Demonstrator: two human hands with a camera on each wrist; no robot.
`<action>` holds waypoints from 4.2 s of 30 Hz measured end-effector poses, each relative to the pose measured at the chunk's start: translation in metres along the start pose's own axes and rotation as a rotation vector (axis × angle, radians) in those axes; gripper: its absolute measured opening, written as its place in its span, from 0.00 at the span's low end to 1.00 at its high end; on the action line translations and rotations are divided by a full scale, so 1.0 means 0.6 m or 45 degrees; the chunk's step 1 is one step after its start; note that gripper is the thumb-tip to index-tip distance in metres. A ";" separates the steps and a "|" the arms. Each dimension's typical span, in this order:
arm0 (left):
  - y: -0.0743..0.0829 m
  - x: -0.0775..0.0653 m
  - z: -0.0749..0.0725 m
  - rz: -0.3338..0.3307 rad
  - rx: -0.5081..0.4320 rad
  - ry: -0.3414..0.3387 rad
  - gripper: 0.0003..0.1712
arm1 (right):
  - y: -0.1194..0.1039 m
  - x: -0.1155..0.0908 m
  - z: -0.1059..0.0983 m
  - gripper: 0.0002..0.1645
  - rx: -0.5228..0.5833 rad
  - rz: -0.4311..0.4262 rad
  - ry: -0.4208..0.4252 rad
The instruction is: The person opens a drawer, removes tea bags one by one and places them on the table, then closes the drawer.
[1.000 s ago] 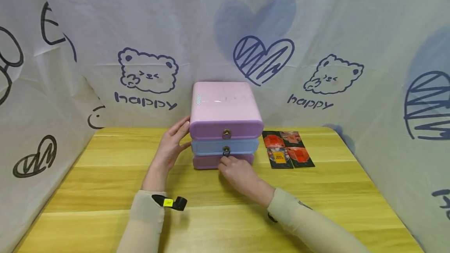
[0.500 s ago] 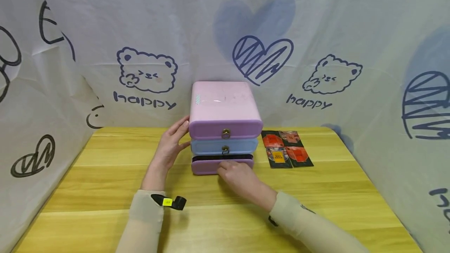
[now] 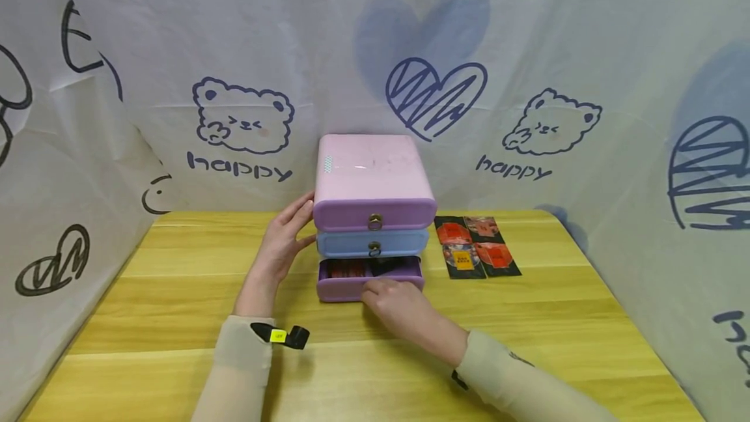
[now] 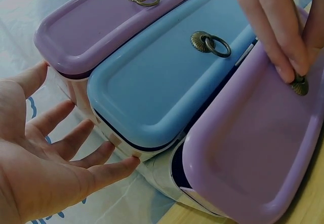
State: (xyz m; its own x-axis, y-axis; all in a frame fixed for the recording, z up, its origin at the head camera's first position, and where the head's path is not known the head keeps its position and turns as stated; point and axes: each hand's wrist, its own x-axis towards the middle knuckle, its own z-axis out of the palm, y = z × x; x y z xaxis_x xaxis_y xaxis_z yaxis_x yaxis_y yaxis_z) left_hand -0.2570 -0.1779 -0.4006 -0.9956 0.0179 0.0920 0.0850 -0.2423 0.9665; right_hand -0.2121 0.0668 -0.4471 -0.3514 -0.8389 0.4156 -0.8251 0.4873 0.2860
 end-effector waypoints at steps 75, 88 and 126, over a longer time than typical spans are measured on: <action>0.001 -0.002 0.002 0.042 0.022 -0.014 0.30 | -0.050 -0.063 -0.042 0.11 0.165 -0.131 0.022; 0.002 -0.001 0.001 0.039 0.014 -0.009 0.31 | -0.062 -0.074 -0.050 0.11 0.166 -0.161 0.040; 0.000 0.000 0.001 0.037 0.006 -0.019 0.30 | 0.010 -0.053 -0.095 0.15 0.274 0.003 0.297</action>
State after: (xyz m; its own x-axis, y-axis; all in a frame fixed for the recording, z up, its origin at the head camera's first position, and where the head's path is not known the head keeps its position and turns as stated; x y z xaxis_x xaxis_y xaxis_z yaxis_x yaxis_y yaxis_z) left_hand -0.2571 -0.1772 -0.4003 -0.9920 0.0256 0.1236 0.1140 -0.2382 0.9645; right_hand -0.1808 0.1099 -0.4095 -0.2632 -0.7477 0.6097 -0.9078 0.4059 0.1059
